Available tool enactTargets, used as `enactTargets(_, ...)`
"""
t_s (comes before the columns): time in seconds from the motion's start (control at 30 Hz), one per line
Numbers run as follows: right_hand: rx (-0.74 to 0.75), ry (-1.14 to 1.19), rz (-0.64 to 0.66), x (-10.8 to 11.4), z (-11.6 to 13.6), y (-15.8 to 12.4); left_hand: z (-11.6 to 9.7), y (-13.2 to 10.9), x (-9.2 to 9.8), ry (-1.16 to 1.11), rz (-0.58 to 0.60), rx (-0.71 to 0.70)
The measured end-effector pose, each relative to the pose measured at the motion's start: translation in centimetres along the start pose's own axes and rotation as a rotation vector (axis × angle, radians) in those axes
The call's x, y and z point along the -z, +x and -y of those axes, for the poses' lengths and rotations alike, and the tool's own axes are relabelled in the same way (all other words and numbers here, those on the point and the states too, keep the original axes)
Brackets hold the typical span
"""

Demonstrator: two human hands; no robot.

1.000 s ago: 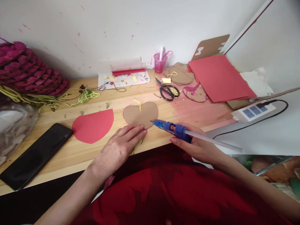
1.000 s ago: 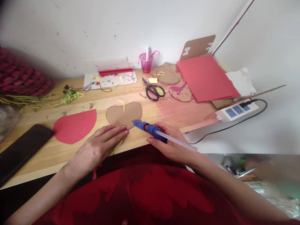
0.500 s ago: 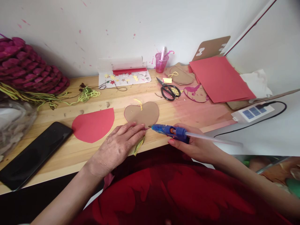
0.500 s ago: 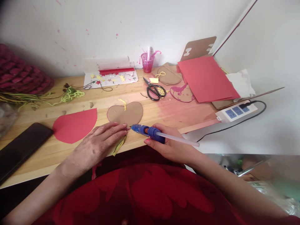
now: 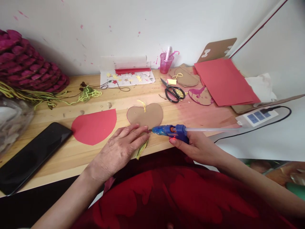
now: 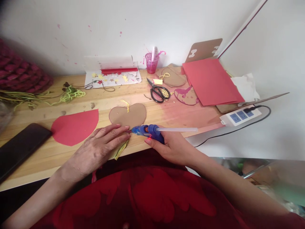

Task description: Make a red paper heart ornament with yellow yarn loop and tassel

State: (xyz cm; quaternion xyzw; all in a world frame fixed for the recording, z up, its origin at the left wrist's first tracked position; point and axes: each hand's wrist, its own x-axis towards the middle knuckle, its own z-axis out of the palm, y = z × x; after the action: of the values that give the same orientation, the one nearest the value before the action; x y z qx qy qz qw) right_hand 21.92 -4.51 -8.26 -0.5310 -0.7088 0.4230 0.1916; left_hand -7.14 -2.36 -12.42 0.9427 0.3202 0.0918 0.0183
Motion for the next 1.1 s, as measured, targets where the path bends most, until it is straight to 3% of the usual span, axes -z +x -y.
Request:
enactTargets(0.37, 0.052, -0.078, 0.0, 0.4, 0.7, 0.6, 0.0, -0.1, -0.5, 0.008, -0.069, 0.006)
enactTargets(1.1, 0.066, -0.198, 0.02, 0.7, 1.1, 0.7, 0.1, -0.3, -0.8, -0.007, -0.071, 0.008)
